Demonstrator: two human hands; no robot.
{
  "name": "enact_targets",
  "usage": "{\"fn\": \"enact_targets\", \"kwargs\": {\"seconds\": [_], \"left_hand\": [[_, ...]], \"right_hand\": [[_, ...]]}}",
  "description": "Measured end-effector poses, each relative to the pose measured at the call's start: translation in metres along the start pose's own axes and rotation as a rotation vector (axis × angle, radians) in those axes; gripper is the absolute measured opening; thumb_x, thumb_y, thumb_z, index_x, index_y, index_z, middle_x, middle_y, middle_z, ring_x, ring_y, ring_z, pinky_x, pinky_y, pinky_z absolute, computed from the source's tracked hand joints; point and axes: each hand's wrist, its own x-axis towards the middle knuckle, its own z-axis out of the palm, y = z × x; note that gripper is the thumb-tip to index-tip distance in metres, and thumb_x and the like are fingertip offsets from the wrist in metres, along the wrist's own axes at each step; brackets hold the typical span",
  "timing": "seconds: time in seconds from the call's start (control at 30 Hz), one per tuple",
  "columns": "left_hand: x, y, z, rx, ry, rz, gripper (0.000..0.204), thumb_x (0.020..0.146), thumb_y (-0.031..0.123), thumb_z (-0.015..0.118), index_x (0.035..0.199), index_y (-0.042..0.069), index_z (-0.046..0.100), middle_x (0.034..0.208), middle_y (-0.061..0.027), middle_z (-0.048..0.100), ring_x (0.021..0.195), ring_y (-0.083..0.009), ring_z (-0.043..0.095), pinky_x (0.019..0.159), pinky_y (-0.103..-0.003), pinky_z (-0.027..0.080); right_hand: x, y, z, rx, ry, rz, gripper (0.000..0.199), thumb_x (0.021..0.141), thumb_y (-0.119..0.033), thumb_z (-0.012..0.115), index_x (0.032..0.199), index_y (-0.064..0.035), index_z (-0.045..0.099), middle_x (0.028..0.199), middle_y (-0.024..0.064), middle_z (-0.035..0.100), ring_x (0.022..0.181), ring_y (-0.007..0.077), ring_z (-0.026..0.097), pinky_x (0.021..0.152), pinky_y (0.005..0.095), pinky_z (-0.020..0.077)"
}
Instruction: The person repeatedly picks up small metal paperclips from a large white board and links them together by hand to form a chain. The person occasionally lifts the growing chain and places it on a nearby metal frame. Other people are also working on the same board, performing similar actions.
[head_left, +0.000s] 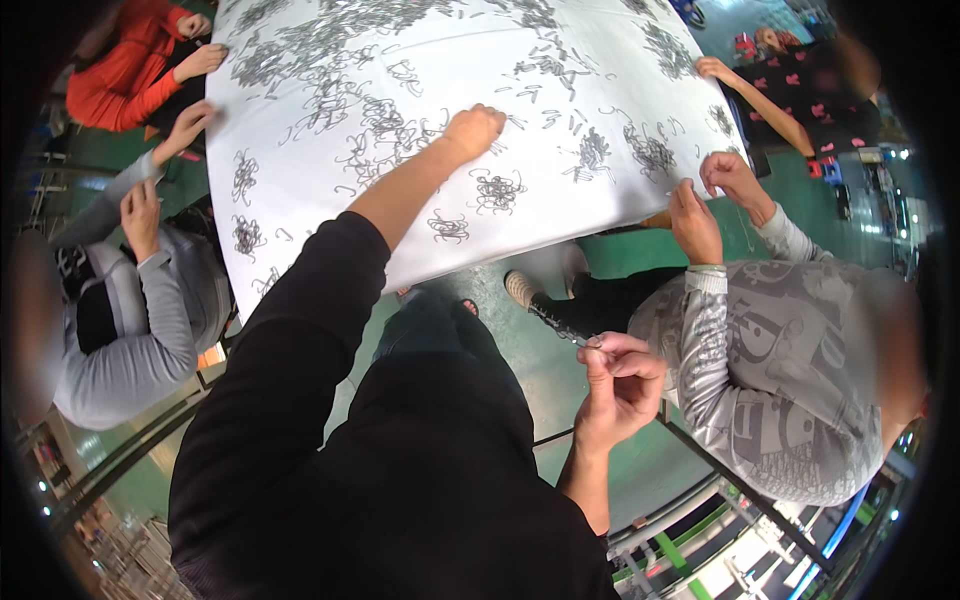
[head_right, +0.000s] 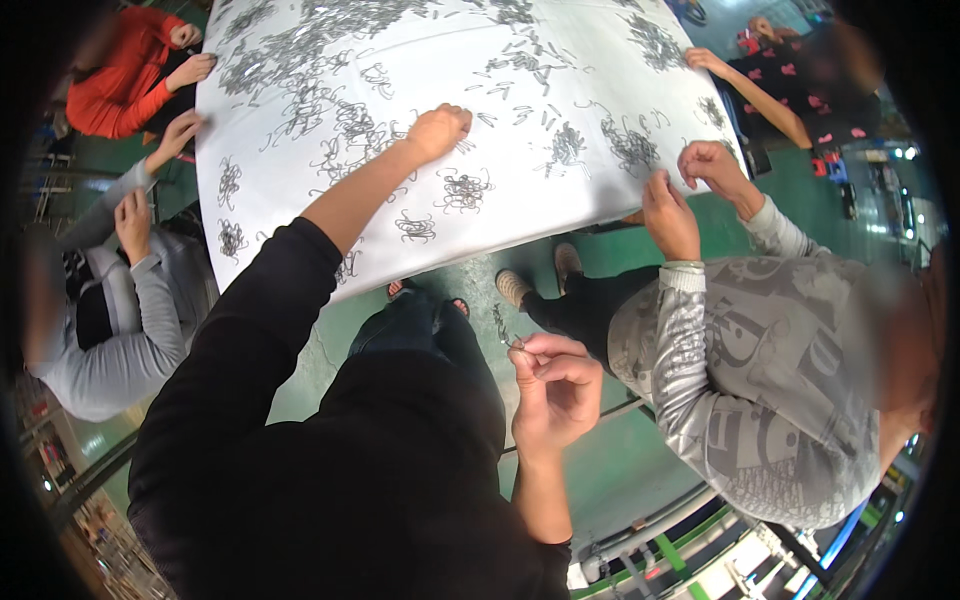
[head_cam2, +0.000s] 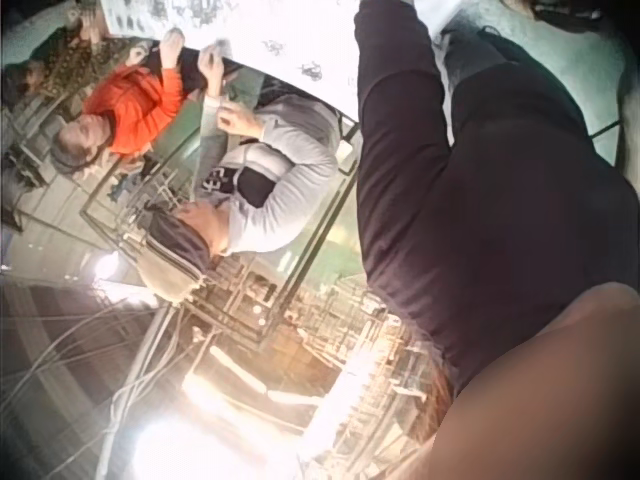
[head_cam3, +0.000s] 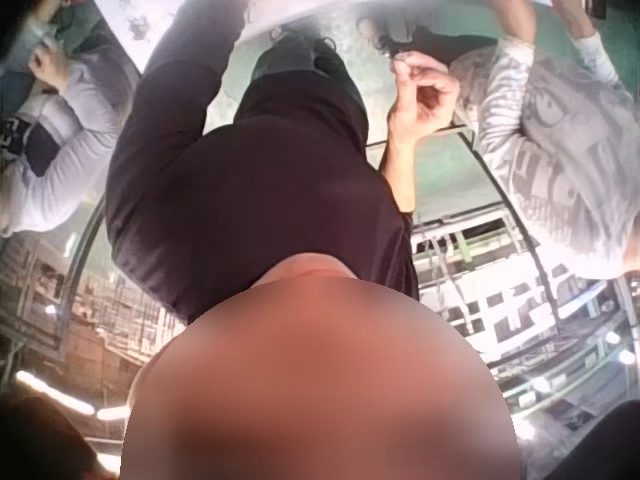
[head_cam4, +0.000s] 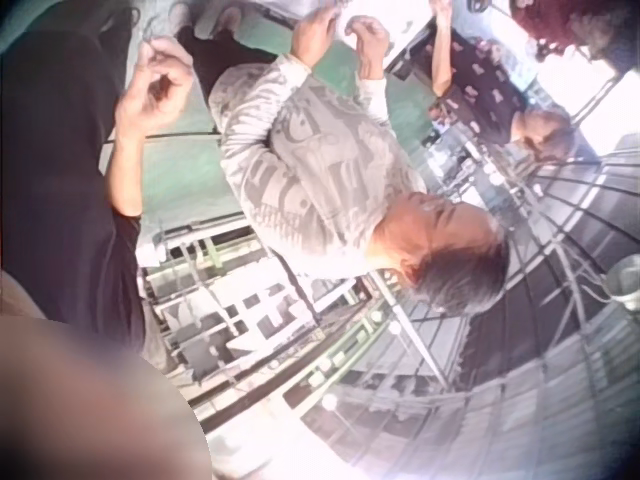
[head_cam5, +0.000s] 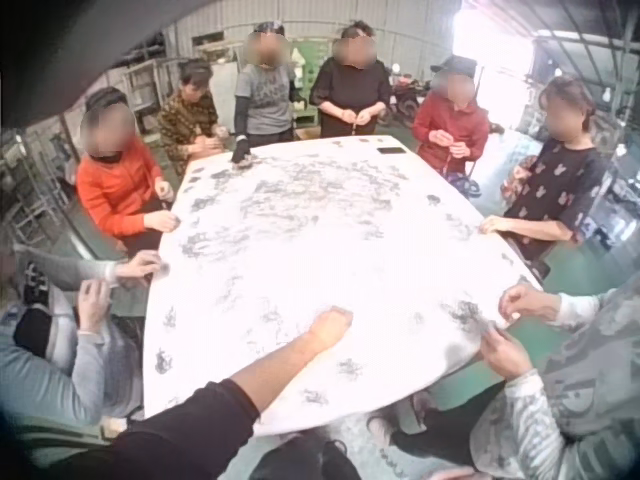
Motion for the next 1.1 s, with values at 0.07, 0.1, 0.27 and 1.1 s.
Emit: {"fn": "enact_targets", "kwargs": {"seconds": [0.07, 0.1, 0.27, 1.1], "left_hand": [[-0.011, 0.009, 0.008, -0.021, 0.087, -0.1, 0.018, 0.085, 0.015, 0.063, 0.102, 0.009, 0.064, 0.101, -0.01, 0.063, 0.103, -0.027, 0.057, 0.089, -0.039, 0.049], [-0.016, 0.013, 0.012, -0.053, 0.139, -0.179, 0.017, 0.086, 0.015, 0.062, 0.102, 0.009, 0.064, 0.102, -0.0101, 0.063, 0.103, -0.027, 0.057, 0.089, -0.039, 0.049], [-0.02, 0.021, 0.02, -0.24, 0.127, -0.432, 0.015, 0.088, 0.014, 0.061, 0.101, 0.009, 0.066, 0.108, -0.0103, 0.062, 0.107, -0.0273, 0.056, 0.091, -0.039, 0.049], [-0.294, 0.18, -0.097, -1.277, 0.505, -0.418, 0.014, 0.084, 0.011, 0.068, 0.091, -0.001, 0.066, 0.084, -0.003, 0.069, 0.069, -0.0068, 0.059, 0.065, -0.024, 0.049]], "right_hand": [[-0.011, 0.009, -0.001, -0.01, -0.016, 0.024, 0.027, 0.079, 0.011, 0.068, 0.085, -0.0035, 0.047, 0.091, 0.0165, 0.061, 0.078, 0.0166, 0.06, 0.068, 0.0266, 0.0523], [-0.015, 0.012, -0.003, -0.032, -0.025, 0.039, 0.026, 0.079, 0.011, 0.068, 0.085, -0.0036, 0.047, 0.091, 0.0158, 0.062, 0.079, 0.0173, 0.061, 0.068, 0.0278, 0.0531], [-0.031, 0.028, -0.002, 0.016, -0.126, 0.069, 0.025, 0.081, 0.011, 0.066, 0.085, -0.0039, 0.047, 0.094, 0.0157, 0.061, 0.08, 0.0173, 0.061, 0.068, 0.0265, 0.0533], [-0.043, 0.066, 0.031, -0.041, -0.426, -0.106, 0.021, 0.083, 0.01, 0.065, 0.08, -0.0035, 0.049, 0.091, 0.0112, 0.063, 0.081, 0.0123, 0.059, 0.074, 0.0251, 0.0496]]}}
